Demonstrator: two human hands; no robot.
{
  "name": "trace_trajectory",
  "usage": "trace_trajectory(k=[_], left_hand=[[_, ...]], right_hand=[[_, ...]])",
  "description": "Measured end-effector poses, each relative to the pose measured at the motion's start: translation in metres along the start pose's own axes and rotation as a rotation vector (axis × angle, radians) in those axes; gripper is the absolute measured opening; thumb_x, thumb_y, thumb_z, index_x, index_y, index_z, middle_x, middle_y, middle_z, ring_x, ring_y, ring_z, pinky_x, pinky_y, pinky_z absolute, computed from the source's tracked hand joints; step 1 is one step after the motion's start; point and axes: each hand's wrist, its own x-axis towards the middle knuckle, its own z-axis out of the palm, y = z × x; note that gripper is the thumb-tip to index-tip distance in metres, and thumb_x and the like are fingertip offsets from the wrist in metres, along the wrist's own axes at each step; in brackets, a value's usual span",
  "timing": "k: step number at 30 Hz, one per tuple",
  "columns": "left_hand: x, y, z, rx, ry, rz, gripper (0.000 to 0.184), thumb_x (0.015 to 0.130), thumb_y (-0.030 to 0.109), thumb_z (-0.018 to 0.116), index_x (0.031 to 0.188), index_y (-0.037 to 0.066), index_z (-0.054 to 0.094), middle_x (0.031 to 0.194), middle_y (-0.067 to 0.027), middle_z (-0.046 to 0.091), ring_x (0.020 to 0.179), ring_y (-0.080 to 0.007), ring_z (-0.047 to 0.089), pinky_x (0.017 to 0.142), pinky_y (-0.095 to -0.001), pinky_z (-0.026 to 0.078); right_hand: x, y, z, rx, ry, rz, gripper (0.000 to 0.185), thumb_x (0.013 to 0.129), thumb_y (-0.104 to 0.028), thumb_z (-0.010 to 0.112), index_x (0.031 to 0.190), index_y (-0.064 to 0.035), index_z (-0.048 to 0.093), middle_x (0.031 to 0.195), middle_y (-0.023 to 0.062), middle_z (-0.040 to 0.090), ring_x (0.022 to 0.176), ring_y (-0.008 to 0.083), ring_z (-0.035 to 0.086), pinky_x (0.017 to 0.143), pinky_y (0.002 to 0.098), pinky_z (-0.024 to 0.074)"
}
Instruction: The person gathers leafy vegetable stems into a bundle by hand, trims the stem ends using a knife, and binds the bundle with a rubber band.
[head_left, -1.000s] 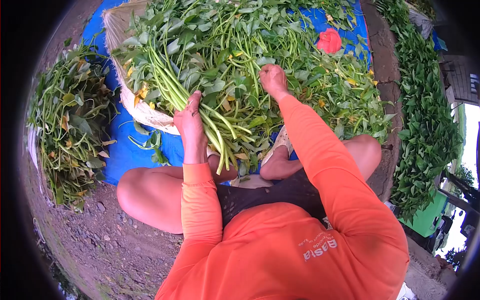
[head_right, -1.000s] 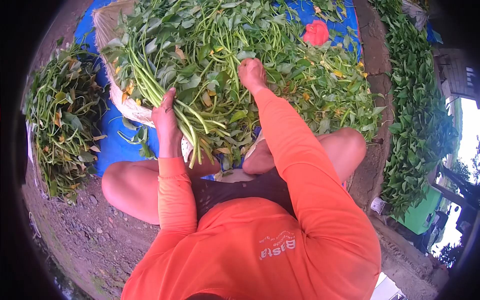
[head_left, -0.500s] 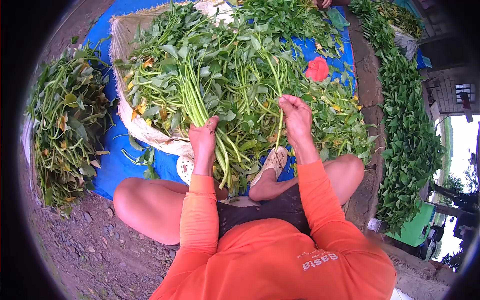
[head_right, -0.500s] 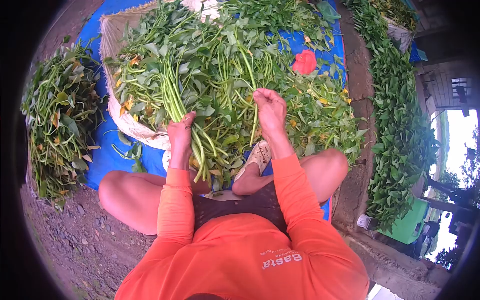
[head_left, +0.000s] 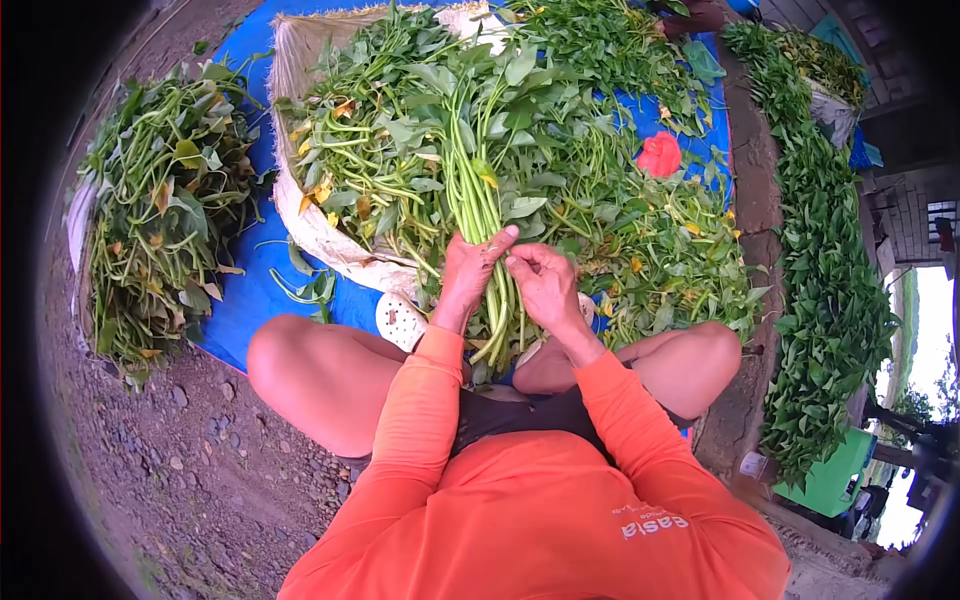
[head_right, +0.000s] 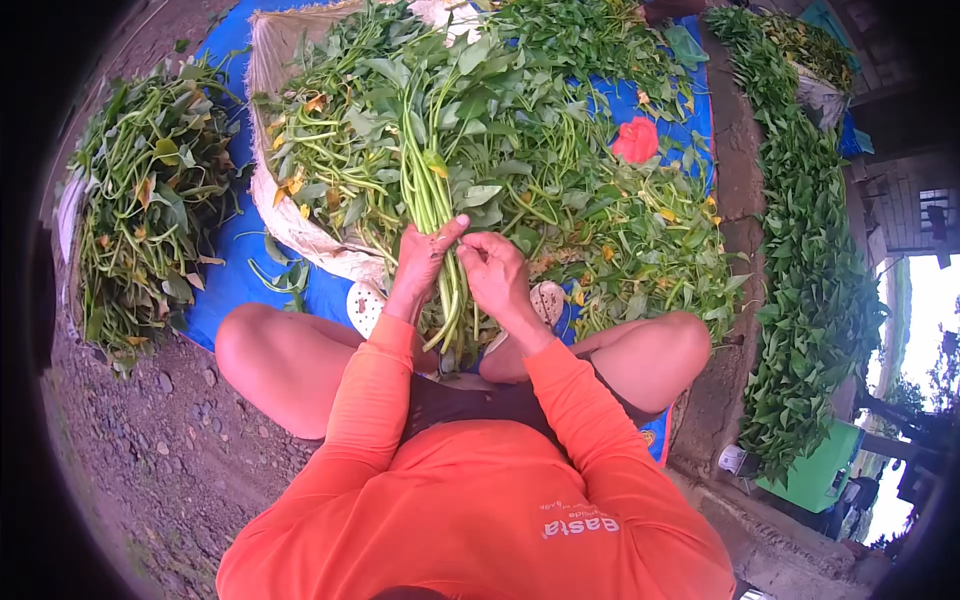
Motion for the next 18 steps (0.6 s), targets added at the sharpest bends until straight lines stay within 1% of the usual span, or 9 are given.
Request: trace_trajectory(k=[2,3,4,6,9,12,13,16,18], left_hand=[[0.003,0.001,-0.002,0.070,-0.069,-0.004,0.036,0.091,0.021,0.088,0.112,0.000,0.067,0.094,-0.0034,0.071,0.077,-0.0113,0.064,0.069,-0.0288,0.054],[0.002,0.000,0.000,0.079,-0.018,0.004,0.033,0.090,0.015,0.085,0.113,-0.001,0.067,0.096,-0.0045,0.073,0.076,-0.0116,0.065,0.069,-0.0289,0.055],[0.002,-0.001,0.000,0.068,-0.018,0.012,0.033,0.090,0.014,0.085,0.113,-0.001,0.067,0.096,-0.0043,0.073,0.077,-0.0115,0.066,0.069,-0.0288,0.055],[0.003,-0.002,0.002,0.051,-0.016,0.031,0.032,0.090,0.014,0.084,0.114,0.000,0.067,0.097,-0.0040,0.073,0.077,-0.0113,0.066,0.069,-0.0286,0.055],[0.001,0.003,0.005,0.023,-0.071,0.035,0.036,0.090,0.015,0.084,0.119,0.001,0.069,0.098,-0.0016,0.072,0.081,-0.0101,0.064,0.074,-0.0280,0.053],[0.002,0.010,0.000,-0.019,-0.100,0.021,0.034,0.092,0.018,0.083,0.119,0.003,0.071,0.099,0.0003,0.072,0.082,-0.0090,0.062,0.074,-0.0271,0.051],[0.003,0.010,-0.004,-0.031,-0.100,-0.021,0.033,0.092,0.019,0.083,0.119,0.003,0.072,0.099,0.0004,0.072,0.082,-0.0088,0.062,0.073,-0.0270,0.051],[0.002,0.006,-0.010,-0.145,-0.117,-0.128,0.031,0.094,0.022,0.083,0.115,0.002,0.072,0.096,-0.0009,0.072,0.079,-0.0094,0.064,0.070,-0.0275,0.052],[0.001,0.007,-0.011,-0.186,-0.137,-0.135,0.033,0.094,0.022,0.084,0.117,0.001,0.073,0.099,-0.0027,0.074,0.082,-0.0105,0.067,0.072,-0.0274,0.054]], right_hand=[[0.009,-0.001,-0.009,-0.138,-0.102,-0.109,0.022,0.098,-0.013,0.077,0.110,0.0042,0.077,0.095,0.0059,0.075,0.083,0.0104,0.065,0.079,0.0281,0.0549],[0.019,-0.005,-0.011,-0.053,-0.061,-0.072,0.022,0.097,-0.013,0.077,0.111,0.0033,0.077,0.096,0.0076,0.075,0.083,0.0122,0.066,0.080,0.0291,0.0554],[0.029,-0.010,-0.012,-0.066,0.101,-0.089,0.021,0.093,-0.012,0.077,0.108,0.0018,0.077,0.097,0.0166,0.076,0.091,0.0255,0.074,0.084,0.0371,0.0581],[0.053,-0.026,-0.012,-0.107,0.139,-0.042,0.021,0.094,-0.014,0.077,0.108,0.0026,0.076,0.098,0.0130,0.077,0.090,0.0235,0.073,0.083,0.0350,0.0577],[0.084,-0.022,0.001,0.190,-0.069,-0.012,0.023,0.095,-0.017,0.078,0.111,0.0004,0.076,0.102,0.0079,0.078,0.090,0.0186,0.072,0.079,0.0327,0.0568],[0.076,-0.028,-0.006,0.423,-0.097,0.191,0.025,0.099,-0.015,0.077,0.120,-0.0035,0.073,0.105,0.0049,0.076,0.088,0.0134,0.070,0.078,0.0288,0.0564],[0.072,-0.022,-0.007,0.616,-0.125,0.251,0.022,0.102,-0.017,0.074,0.122,-0.0088,0.071,0.114,0.0056,0.077,0.098,0.0151,0.072,0.083,0.0313,0.0571],[0.051,-0.012,-0.011,1.021,-0.206,0.278,0.018,0.104,-0.019,0.073,0.121,-0.0116,0.070,0.119,0.0059,0.077,0.107,0.0170,0.071,0.091,0.0345,0.0561],[0.049,-0.001,-0.011,1.071,-0.281,0.308,0.016,0.105,-0.021,0.073,0.119,-0.0133,0.071,0.117,0.0045,0.076,0.108,0.0173,0.070,0.095,0.0360,0.0544]])
